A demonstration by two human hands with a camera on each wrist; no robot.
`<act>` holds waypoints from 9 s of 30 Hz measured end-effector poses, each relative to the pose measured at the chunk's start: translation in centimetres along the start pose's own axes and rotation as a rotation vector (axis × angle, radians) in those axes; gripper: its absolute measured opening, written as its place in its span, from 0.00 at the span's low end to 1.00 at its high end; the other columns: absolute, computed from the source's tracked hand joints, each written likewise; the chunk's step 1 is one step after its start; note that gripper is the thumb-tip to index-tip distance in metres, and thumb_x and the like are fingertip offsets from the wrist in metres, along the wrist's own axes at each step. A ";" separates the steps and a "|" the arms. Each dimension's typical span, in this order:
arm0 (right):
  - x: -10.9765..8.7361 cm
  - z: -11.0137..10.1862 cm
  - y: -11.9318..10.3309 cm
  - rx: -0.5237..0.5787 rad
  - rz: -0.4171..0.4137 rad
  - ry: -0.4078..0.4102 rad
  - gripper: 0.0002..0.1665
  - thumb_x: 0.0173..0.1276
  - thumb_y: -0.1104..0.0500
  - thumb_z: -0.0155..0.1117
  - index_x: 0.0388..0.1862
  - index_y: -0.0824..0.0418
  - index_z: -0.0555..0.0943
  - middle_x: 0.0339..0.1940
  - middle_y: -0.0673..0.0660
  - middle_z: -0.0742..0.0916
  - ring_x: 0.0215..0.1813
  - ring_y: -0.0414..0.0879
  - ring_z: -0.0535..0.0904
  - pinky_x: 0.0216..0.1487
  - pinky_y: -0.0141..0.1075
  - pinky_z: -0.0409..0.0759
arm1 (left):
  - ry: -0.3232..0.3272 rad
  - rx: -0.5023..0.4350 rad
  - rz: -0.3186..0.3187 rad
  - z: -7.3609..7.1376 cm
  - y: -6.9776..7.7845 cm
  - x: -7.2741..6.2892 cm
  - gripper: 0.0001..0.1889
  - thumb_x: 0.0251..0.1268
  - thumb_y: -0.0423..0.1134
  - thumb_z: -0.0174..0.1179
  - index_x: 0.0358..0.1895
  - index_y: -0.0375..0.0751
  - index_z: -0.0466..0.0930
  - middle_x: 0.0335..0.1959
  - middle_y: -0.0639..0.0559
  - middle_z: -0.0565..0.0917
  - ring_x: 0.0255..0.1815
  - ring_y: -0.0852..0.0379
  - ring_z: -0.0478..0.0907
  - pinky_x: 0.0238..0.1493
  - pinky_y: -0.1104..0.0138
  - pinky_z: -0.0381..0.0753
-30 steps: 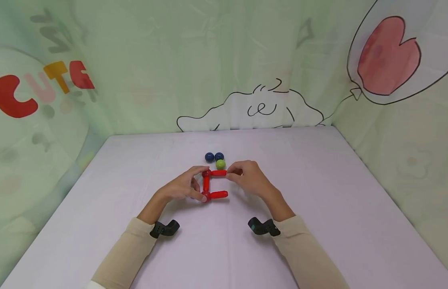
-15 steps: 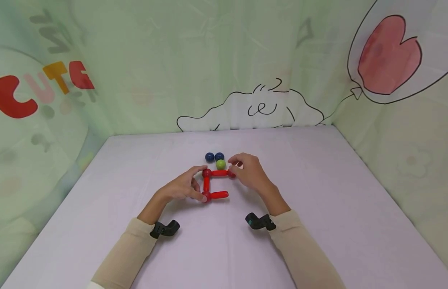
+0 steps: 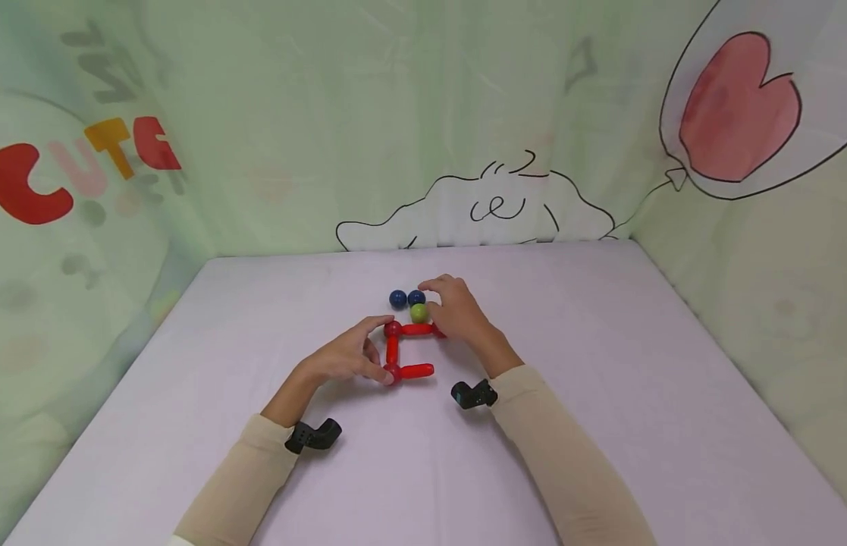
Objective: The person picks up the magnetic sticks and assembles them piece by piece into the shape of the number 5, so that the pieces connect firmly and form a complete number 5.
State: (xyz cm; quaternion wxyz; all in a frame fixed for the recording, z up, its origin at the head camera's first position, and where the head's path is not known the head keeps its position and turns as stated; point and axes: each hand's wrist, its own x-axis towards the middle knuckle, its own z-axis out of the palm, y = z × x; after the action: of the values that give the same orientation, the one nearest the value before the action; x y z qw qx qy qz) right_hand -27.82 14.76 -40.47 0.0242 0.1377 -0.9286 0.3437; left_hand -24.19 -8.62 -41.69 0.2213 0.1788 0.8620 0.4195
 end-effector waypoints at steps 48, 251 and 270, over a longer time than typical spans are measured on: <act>2.6 -0.1 1.8 -0.197 0.149 -0.233 0.21 0.74 0.67 0.57 0.63 0.57 0.76 0.63 0.66 0.75 0.62 0.60 0.71 0.66 0.55 0.75 | 0.000 -0.025 0.040 0.0 -0.3 -0.1 0.54 0.48 0.41 0.79 0.79 0.48 0.57 0.51 0.47 0.75 0.29 0.54 0.79 0.32 0.64 0.80; -6.1 -3.5 1.4 0.313 0.231 -0.490 0.26 0.64 0.60 0.74 0.57 0.64 0.75 0.42 0.62 0.79 0.34 0.51 0.84 0.41 0.40 0.87 | 0.026 -0.023 -0.011 0.0 -0.2 0.0 0.52 0.53 0.46 0.77 0.81 0.57 0.55 0.31 0.47 0.81 0.27 0.52 0.80 0.35 0.62 0.79; -6.2 -2.1 2.4 0.099 0.086 -0.321 0.55 0.59 0.48 0.77 0.81 0.52 0.59 0.77 0.62 0.67 0.72 0.67 0.63 0.63 0.64 0.73 | 0.293 0.202 -0.024 -3.6 -0.1 -1.7 0.29 0.57 0.41 0.74 0.64 0.46 0.77 0.59 0.43 0.78 0.58 0.45 0.70 0.52 0.50 0.78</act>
State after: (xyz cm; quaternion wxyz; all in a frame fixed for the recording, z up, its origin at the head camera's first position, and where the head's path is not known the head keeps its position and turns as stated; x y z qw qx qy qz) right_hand -22.63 19.35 -41.29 -0.1460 0.1520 -0.9075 0.3635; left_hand -24.71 -11.79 -39.41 0.0792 0.1270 0.9248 0.3498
